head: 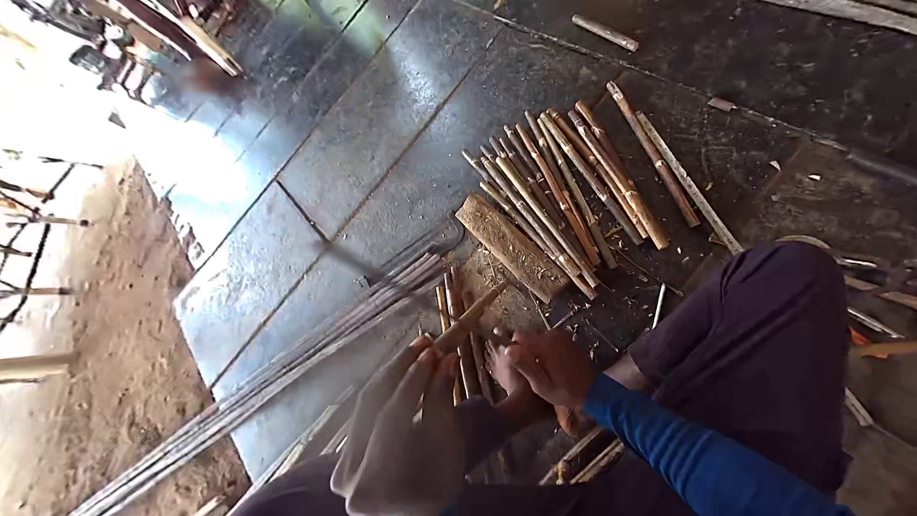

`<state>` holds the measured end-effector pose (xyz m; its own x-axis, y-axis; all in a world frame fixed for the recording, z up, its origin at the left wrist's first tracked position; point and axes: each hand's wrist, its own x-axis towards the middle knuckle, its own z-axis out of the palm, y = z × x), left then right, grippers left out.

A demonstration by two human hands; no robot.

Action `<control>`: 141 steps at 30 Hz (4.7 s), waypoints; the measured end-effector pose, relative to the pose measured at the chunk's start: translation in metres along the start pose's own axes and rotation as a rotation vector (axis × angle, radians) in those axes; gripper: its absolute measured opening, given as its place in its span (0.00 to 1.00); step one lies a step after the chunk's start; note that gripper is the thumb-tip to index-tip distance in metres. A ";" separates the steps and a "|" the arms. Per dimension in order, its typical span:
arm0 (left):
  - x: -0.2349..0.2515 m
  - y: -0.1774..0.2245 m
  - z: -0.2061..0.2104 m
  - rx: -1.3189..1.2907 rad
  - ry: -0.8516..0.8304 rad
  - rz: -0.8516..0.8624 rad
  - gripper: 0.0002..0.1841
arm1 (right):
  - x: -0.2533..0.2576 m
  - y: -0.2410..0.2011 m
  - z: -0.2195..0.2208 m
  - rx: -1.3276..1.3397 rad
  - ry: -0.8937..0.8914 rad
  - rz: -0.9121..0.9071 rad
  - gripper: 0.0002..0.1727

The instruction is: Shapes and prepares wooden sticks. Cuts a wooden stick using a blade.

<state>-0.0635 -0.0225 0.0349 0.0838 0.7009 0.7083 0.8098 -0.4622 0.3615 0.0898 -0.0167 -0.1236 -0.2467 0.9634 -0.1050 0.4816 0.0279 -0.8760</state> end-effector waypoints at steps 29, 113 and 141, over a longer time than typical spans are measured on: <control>0.007 -0.003 0.005 -0.028 -0.010 -0.009 0.06 | 0.006 0.021 0.009 0.040 0.009 0.153 0.44; 0.003 -0.003 0.004 -0.148 -0.016 0.010 0.07 | 0.000 0.005 0.007 0.168 0.034 0.108 0.41; -0.002 -0.006 0.009 -0.249 -0.084 -0.042 0.10 | 0.004 0.003 0.005 0.161 0.085 -0.091 0.40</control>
<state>-0.0635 -0.0164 0.0261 0.1097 0.7601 0.6405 0.6468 -0.5439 0.5346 0.0861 -0.0136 -0.1291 -0.2078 0.9781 0.0126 0.3177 0.0796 -0.9448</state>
